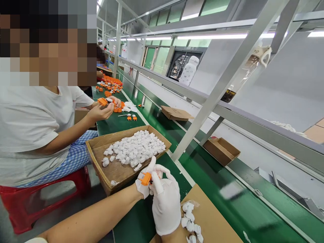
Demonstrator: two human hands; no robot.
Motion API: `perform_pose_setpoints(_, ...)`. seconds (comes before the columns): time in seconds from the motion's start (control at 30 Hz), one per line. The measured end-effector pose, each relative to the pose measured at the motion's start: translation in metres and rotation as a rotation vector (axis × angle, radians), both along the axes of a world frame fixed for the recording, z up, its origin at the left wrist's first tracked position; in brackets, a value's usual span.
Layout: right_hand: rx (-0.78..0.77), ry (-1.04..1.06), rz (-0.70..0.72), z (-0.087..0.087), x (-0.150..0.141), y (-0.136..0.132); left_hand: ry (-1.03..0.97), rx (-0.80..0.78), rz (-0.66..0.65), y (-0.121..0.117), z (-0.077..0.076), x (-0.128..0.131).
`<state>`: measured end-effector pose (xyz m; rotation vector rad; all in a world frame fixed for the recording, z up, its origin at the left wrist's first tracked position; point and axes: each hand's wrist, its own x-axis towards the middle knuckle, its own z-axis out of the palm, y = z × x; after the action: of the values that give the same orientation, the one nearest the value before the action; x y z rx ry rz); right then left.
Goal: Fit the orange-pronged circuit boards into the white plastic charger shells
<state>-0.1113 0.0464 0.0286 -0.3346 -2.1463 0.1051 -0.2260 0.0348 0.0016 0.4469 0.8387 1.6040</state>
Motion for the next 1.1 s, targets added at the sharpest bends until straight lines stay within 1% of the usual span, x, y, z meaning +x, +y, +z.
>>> perform_pose_setpoints(0.07, 0.035, -0.042, 0.021, -0.004, 0.007, 0.002, -0.009, -0.001, -0.015, -0.003, 0.003, -0.001)
perform_pose_setpoints(0.17, 0.063, -0.044, -0.004, -0.005, 0.015, 0.000, -0.044, 0.023, -0.069, -0.008, 0.009, -0.004)
perform_pose_setpoints(0.23, 0.046, 0.015, -0.026, -0.004, 0.018, -0.004, -0.073, 0.063, -0.100, -0.009, 0.013, -0.007)
perform_pose_setpoints(0.3, 0.009, 0.081, -0.062, -0.003, 0.020, -0.009, -0.093, 0.109, -0.101, -0.010, 0.016, -0.011)
perform_pose_setpoints(0.37, -0.056, 0.116, -0.110, -0.004, 0.023, -0.014, -0.088, 0.146, -0.081, -0.011, 0.020, -0.013)
perform_pose_setpoints(0.4, -0.097, 0.117, -0.107, -0.005, 0.026, -0.015, -0.068, 0.163, -0.069, -0.012, 0.023, -0.013)
perform_pose_setpoints(0.47, -0.171, 0.112, -0.059, -0.006, 0.031, -0.018, -0.001, 0.201, -0.045, -0.015, 0.028, -0.013)
perform_pose_setpoints(0.53, -0.196, 0.123, -0.008, -0.007, 0.034, -0.020, 0.076, 0.239, -0.018, -0.018, 0.030, -0.012)
perform_pose_setpoints(0.57, -0.196, 0.130, -0.015, -0.007, 0.034, -0.021, 0.104, 0.257, -0.006, -0.019, 0.030, -0.012)
perform_pose_setpoints(0.7, -0.182, 0.132, -0.164, 0.001, 0.024, -0.029, 0.189, 0.336, 0.018, -0.022, 0.024, -0.020)
perform_pose_setpoints(0.77, -0.190, 0.118, -0.199, 0.006, 0.016, -0.033, 0.204, 0.375, 0.074, -0.023, 0.024, -0.026)
perform_pose_setpoints(0.8, -0.198, 0.106, -0.209, 0.009, 0.013, -0.033, 0.201, 0.389, 0.112, -0.023, 0.027, -0.029)
perform_pose_setpoints(0.87, -0.209, 0.078, -0.230, 0.012, 0.006, -0.030, 0.178, 0.411, 0.168, -0.018, 0.038, -0.034)
perform_pose_setpoints(0.97, -0.211, 0.072, -0.204, 0.018, -0.002, -0.017, 0.134, 0.454, 0.193, -0.001, 0.064, -0.034)
perform_pose_setpoints(1.03, -0.254, 0.128, -0.173, 0.021, -0.007, -0.004, 0.099, 0.485, 0.170, 0.016, 0.081, -0.031)
perform_pose_setpoints(1.1, -0.316, 0.211, -0.144, 0.022, -0.009, 0.006, 0.063, 0.514, 0.121, 0.031, 0.091, -0.029)
